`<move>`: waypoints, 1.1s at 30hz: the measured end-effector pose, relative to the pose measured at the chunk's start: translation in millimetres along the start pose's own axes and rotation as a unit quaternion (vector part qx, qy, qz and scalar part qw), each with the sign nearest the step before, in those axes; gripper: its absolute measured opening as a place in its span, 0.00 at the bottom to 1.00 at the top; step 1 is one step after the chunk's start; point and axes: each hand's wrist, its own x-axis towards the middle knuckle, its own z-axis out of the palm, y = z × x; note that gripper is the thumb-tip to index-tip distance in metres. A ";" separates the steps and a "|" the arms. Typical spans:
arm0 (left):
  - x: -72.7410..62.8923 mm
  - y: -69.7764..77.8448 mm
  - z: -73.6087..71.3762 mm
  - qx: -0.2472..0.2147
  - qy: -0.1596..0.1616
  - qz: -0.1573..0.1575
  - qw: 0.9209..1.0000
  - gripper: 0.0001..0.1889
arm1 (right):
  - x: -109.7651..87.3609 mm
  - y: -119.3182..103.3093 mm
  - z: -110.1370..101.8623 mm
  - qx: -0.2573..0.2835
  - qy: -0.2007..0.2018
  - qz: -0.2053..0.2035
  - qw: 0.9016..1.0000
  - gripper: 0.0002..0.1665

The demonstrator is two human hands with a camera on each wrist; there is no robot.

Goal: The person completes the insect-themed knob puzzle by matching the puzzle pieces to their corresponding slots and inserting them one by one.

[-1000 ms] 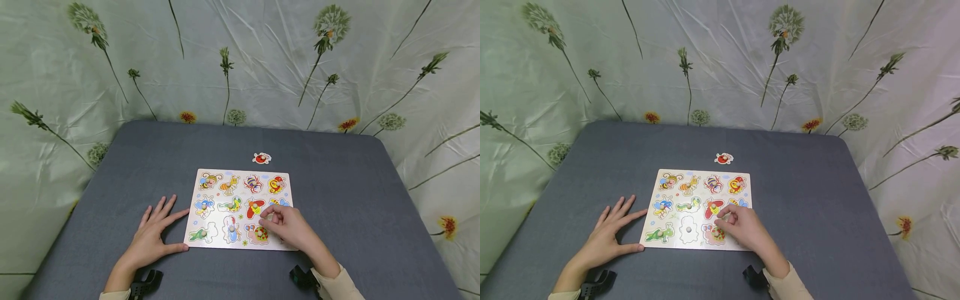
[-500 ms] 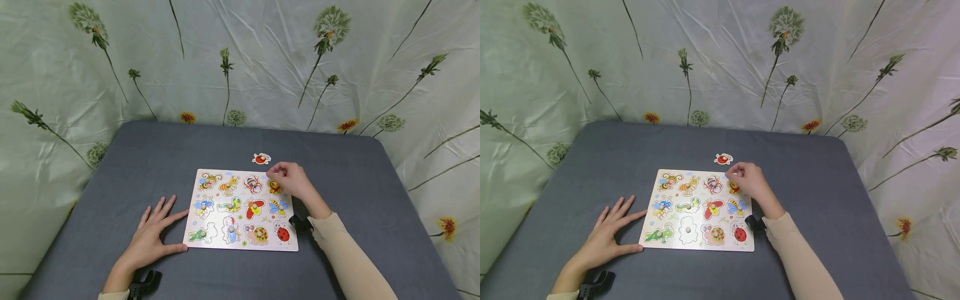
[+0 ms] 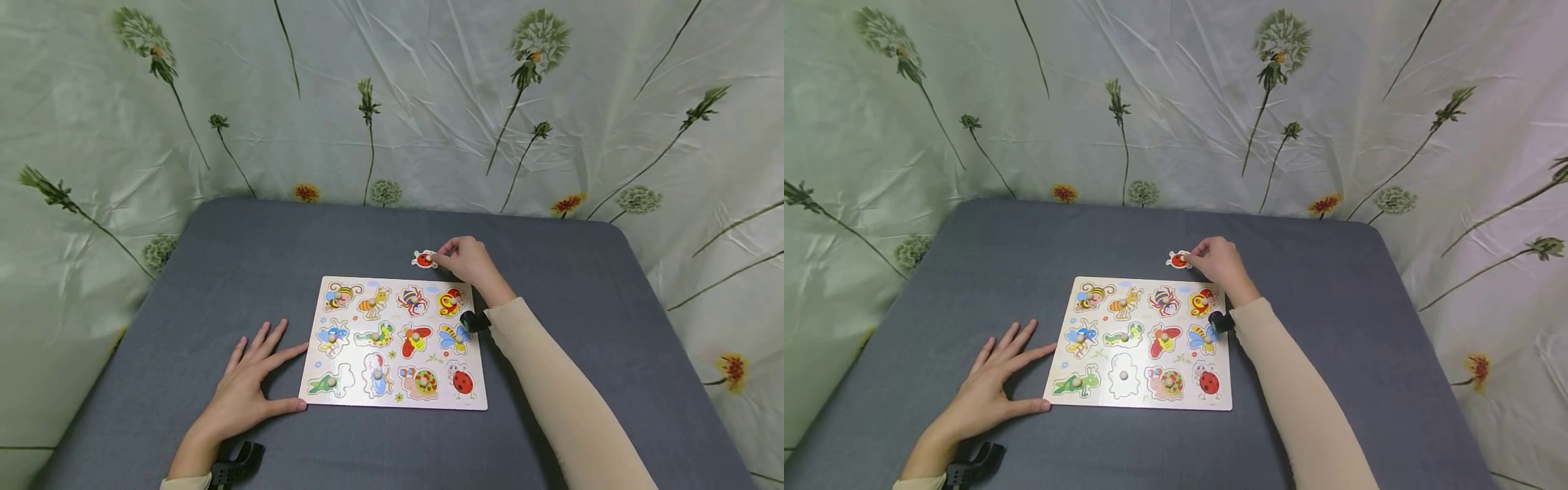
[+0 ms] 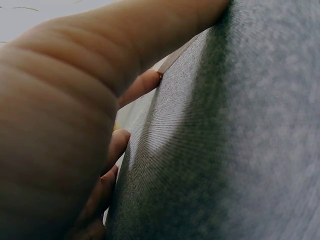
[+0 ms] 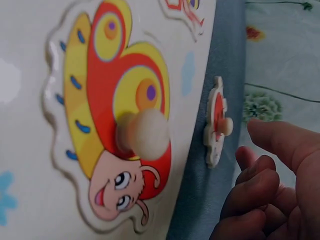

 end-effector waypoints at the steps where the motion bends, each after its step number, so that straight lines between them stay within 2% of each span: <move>1: 0.1 -0.1 0.0 0.000 0.000 -0.001 1.000 0.50 | 2.1 -0.3 1.1 -0.003 -0.001 0.003 1.000 0.17; 14: -0.4 -1.8 -0.2 0.002 0.003 0.000 1.000 0.50 | 15.3 -5.1 9.3 -0.021 -0.030 0.040 0.999 0.19; 21: -1.1 -1.8 0.0 0.002 0.004 0.001 1.000 0.50 | 20.4 -6.1 12.4 -0.030 -0.032 0.036 0.998 0.19; 26: -0.7 -1.6 0.0 -0.002 -0.001 -0.003 1.000 0.50 | 22.7 -4.6 11.6 -0.046 -0.019 0.035 0.998 0.17; 33: -0.1 -0.9 0.0 -0.002 -0.008 -0.010 1.000 0.50 | 21.0 2.9 -0.1 -0.065 0.001 0.041 0.997 0.14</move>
